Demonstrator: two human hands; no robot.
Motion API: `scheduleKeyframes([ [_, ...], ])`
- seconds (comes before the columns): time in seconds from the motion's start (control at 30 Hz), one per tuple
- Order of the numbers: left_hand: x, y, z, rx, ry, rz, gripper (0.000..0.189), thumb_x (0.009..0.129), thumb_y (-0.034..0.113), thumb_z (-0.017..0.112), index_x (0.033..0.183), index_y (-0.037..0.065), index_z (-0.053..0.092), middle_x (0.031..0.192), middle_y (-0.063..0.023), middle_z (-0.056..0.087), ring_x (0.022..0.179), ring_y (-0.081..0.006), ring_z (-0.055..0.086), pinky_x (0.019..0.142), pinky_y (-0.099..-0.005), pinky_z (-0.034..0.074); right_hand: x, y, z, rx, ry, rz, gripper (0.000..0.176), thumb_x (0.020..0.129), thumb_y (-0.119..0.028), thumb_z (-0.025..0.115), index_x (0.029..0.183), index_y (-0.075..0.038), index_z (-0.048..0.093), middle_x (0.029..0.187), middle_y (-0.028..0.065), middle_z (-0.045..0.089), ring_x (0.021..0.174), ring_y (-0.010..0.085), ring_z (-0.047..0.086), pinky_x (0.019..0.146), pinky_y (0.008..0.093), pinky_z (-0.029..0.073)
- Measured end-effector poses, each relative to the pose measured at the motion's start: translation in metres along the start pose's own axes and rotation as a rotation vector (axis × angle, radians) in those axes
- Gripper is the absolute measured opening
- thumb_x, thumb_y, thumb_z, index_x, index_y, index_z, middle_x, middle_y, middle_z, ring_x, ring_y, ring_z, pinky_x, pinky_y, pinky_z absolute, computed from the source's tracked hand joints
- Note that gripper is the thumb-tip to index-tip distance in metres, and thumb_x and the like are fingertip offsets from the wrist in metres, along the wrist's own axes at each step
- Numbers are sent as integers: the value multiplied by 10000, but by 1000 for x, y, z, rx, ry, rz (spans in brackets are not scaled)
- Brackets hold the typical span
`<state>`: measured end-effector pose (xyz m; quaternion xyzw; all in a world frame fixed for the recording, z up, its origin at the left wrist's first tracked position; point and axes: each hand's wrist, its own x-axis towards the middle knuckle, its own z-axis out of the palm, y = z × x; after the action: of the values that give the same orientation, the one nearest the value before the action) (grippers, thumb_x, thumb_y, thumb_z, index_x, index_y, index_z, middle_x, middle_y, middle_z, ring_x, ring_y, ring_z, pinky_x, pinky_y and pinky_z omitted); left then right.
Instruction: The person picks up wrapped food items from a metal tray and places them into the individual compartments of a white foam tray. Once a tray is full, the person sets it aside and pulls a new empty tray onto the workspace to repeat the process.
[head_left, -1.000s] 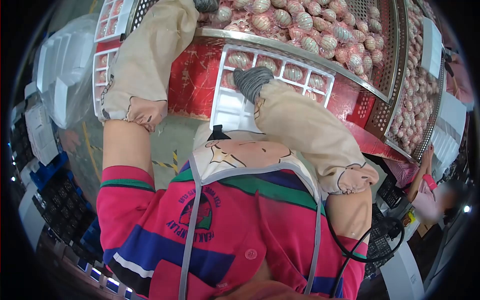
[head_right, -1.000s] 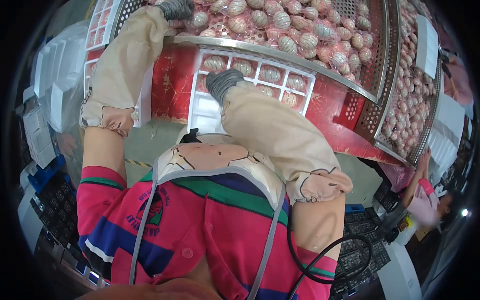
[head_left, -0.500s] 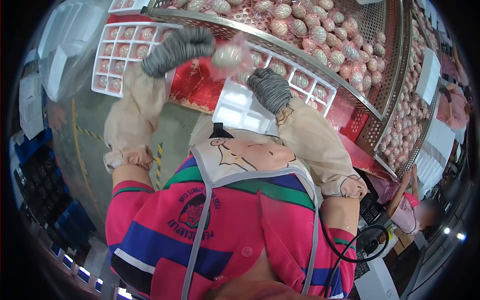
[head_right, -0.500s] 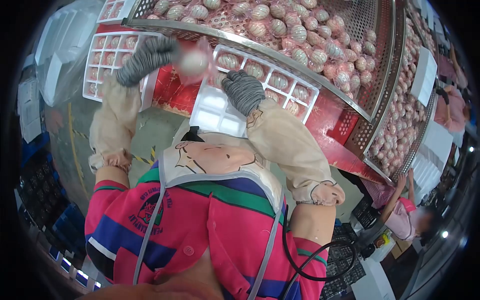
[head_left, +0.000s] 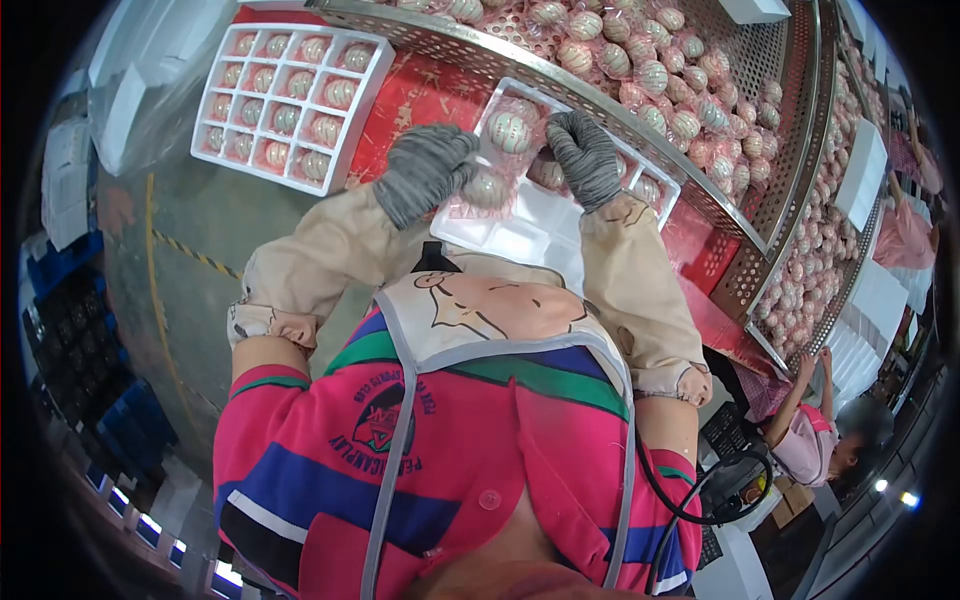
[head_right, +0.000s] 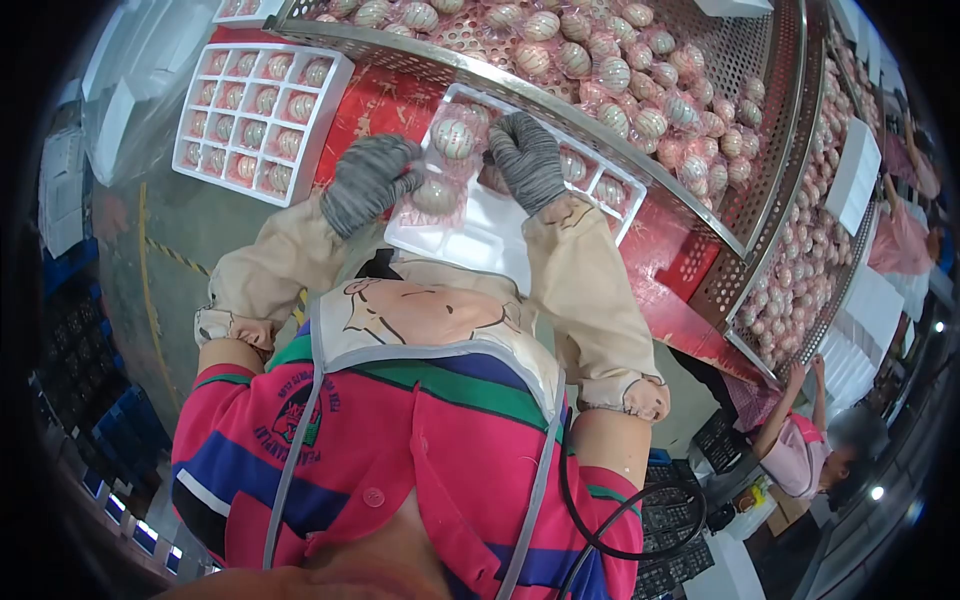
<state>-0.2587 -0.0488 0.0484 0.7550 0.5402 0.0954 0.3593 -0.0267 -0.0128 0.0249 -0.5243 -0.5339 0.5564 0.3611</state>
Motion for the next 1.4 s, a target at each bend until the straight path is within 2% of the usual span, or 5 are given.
scheduleKeyframes([
  [0.03, 1, -4, 4, 158, 440, 221, 293, 776, 225, 698, 1015, 76, 614, 928, -104, 631, 924, -253, 602, 864, -374, 459, 4, 5, -6, 3, 8, -9, 142, 862, -144, 561, 858, -4, 587, 692, 82, 580, 611, 196, 585, 596, 318, 506],
  [0.17, 30, -31, 4, -9, 243, 300, 506, 715, 255, 718, 1189, 160, 569, 1207, -135, 540, 1152, -320, 473, 975, -412, 391, 7, 12, -19, 243, -277, 456, 204, 894, -186, 552, 931, 11, 586, 777, 52, 600, 620, 154, 581, 579, 310, 498],
  [0.27, 45, -41, 16, -127, 87, 214, 528, 719, 244, 722, 1214, 168, 554, 1278, -133, 484, 1206, -319, 422, 1014, -412, 355, 20, 25, -13, -817, -355, -166, 199, 842, -218, 572, 863, -24, 609, 696, 155, 604, 689, 309, 626, 614, 437, 488],
  [0.4, 38, -31, 21, -197, 59, 135, 484, 731, 183, 738, 1179, 101, 574, 1259, -157, 481, 1187, -300, 459, 994, -376, 383, -1, -8, 2, -1179, -19, -195, 249, 809, -271, 601, 943, -64, 574, 816, 166, 623, 771, 342, 613, 633, 456, 476],
  [1.4, 37, -23, 44, -16, 141, -44, 271, 759, 193, 696, 997, 68, 666, 1021, -115, 600, 912, -271, 606, 832, -331, 471, 7, 24, 38, -1342, -462, -86, 204, 860, -181, 490, 938, -33, 606, 779, 184, 651, 736, 305, 660, 585, 442, 506],
])
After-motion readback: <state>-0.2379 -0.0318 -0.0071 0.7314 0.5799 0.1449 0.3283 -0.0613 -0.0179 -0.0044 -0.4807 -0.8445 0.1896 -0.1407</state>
